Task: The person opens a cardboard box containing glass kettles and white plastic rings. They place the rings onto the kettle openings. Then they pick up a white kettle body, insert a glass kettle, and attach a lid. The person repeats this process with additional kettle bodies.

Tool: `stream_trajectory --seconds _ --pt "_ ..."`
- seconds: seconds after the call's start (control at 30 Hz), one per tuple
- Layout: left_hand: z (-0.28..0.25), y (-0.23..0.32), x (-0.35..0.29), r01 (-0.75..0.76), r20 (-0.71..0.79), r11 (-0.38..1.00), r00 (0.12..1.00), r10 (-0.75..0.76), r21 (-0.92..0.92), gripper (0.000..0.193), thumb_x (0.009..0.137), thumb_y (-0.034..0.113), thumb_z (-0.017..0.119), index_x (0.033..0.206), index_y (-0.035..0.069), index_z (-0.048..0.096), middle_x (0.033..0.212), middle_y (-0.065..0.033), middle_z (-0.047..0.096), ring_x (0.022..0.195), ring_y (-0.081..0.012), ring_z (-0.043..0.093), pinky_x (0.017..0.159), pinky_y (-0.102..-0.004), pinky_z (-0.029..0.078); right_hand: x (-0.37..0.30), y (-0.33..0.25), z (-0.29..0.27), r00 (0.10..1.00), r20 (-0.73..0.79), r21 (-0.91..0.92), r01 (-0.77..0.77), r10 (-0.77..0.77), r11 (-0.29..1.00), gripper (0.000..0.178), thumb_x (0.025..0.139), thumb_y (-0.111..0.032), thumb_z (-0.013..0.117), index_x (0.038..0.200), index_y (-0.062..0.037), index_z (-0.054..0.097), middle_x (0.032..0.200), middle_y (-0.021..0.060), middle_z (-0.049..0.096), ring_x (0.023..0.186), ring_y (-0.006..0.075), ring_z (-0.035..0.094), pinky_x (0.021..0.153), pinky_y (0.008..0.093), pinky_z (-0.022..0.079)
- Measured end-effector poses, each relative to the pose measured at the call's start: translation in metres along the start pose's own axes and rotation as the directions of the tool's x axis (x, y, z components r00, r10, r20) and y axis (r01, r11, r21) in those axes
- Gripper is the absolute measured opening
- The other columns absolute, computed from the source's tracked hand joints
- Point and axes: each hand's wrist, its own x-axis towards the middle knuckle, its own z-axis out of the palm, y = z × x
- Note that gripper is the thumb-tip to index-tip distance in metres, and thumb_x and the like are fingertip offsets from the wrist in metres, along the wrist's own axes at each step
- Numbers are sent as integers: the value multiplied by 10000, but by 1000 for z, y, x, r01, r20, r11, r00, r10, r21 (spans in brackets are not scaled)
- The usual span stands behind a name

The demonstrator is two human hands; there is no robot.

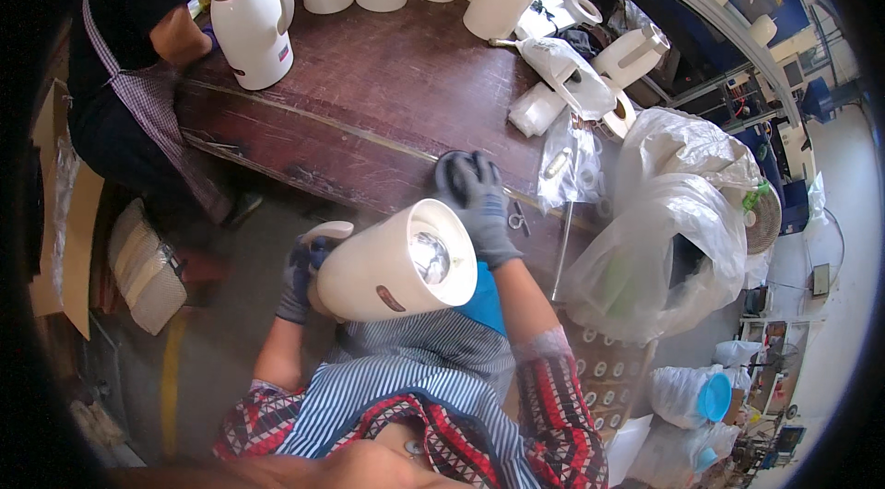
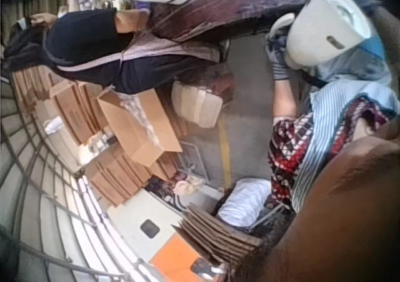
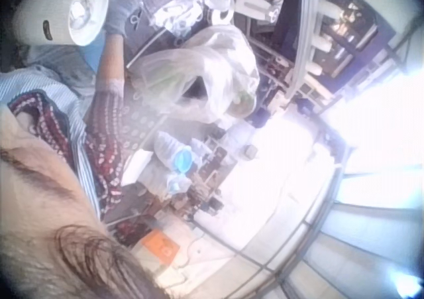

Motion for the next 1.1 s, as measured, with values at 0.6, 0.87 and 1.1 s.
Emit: stream_trajectory --seconds 0.6,0.87,1.1 --pt "81 39 51 186 342 982 921 -185 32 385 1004 311 659 1216 -5 600 1001 -66 676 835 -149 651 768 -301 554 -127 -58 -159 859 -143 490 493 -491 719 856 790 -741 686 1421 -178 557 1593 382 226 1475 604 179 1172 669 157" --pt "175 145 3 -881 788 148 468 401 449 366 735 322 854 870 16 703 864 -85 669 809 -237 661 756 -330 524 -140 -34 -171 826 501 849 -527 260 38 784 1083 -575 263 1594 19 230 1612 138 347 1481 259 329 1217 396 266" --pt "183 110 11 -327 408 796 906 112 509 408 924 318 767 1111 -16 624 899 -35 667 821 -102 618 763 -263 505 -172 -17 -162 960 -276 610 221 -57 761 845 1013 -608 416 1586 -2 285 1658 245 205 1534 385 215 1229 457 214"
